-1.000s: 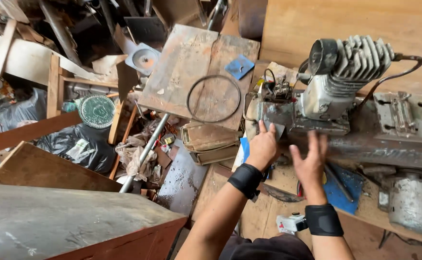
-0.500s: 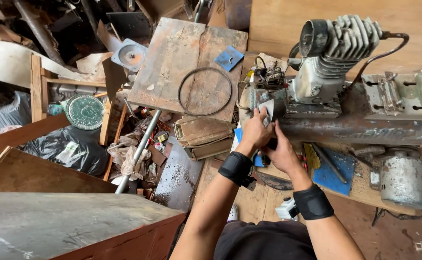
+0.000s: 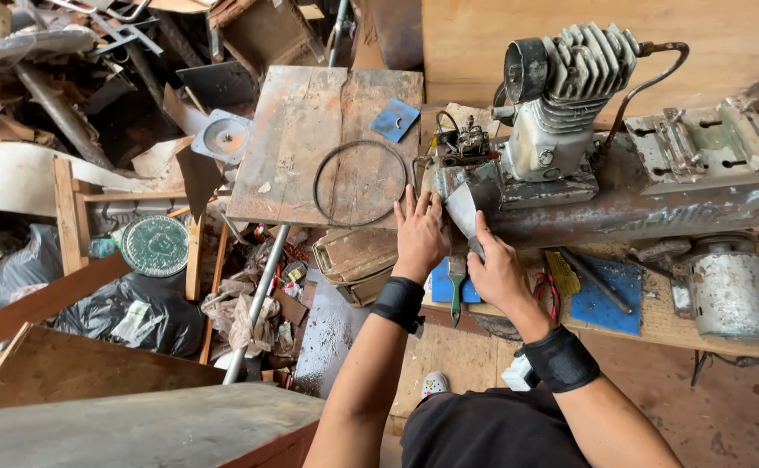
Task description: Cleaning and repairing parts of an old air compressor using scrapers and small tools.
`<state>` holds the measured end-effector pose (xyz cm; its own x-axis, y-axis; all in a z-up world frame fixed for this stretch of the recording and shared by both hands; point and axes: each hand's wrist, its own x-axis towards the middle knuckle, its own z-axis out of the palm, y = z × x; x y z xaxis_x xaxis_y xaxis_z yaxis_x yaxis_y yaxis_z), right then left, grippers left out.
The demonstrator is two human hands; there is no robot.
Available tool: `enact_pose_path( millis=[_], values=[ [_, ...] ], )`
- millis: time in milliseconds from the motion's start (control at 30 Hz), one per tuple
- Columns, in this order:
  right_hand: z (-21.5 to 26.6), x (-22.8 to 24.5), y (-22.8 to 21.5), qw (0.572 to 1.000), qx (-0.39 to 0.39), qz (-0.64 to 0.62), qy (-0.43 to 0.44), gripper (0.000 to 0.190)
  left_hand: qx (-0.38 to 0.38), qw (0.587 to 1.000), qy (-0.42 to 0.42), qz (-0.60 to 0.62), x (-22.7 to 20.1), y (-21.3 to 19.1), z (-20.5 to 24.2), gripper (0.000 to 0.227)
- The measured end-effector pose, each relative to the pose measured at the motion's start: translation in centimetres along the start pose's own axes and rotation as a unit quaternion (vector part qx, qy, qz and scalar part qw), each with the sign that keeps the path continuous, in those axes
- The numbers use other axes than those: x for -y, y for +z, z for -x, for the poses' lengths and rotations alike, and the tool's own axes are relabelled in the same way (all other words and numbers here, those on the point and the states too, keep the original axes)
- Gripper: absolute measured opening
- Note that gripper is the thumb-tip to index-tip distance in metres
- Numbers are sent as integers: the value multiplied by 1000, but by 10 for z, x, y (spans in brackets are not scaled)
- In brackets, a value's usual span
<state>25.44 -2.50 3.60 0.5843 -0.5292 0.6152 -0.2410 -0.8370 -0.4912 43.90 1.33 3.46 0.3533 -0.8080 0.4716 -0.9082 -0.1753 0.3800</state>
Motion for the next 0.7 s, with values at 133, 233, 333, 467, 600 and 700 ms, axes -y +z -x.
enact_pose_path(
  millis=[133,233,333,467,600,700],
  values=[
    [-16,30,-4,959,140,-17,247,73,14,1000,7,5,-6,-13,8,62],
    [-24,24,9,994,27,87,57,75,39,999,2,-12,-2,-14,-1,60],
    [-53,56,-3,936,190,112,275,67,36,999,19,-4,1,-6,1,51],
    [-54,35,14,953,162,134,219,69,50,999,6,9,-3,-20,2,47],
    [-48,61,-7,945,180,123,244,68,41,999,12,29,2,-15,3,52],
    [-37,51,-8,952,164,147,213,71,43,999,8,22,2,-17,2,54]
  ],
)
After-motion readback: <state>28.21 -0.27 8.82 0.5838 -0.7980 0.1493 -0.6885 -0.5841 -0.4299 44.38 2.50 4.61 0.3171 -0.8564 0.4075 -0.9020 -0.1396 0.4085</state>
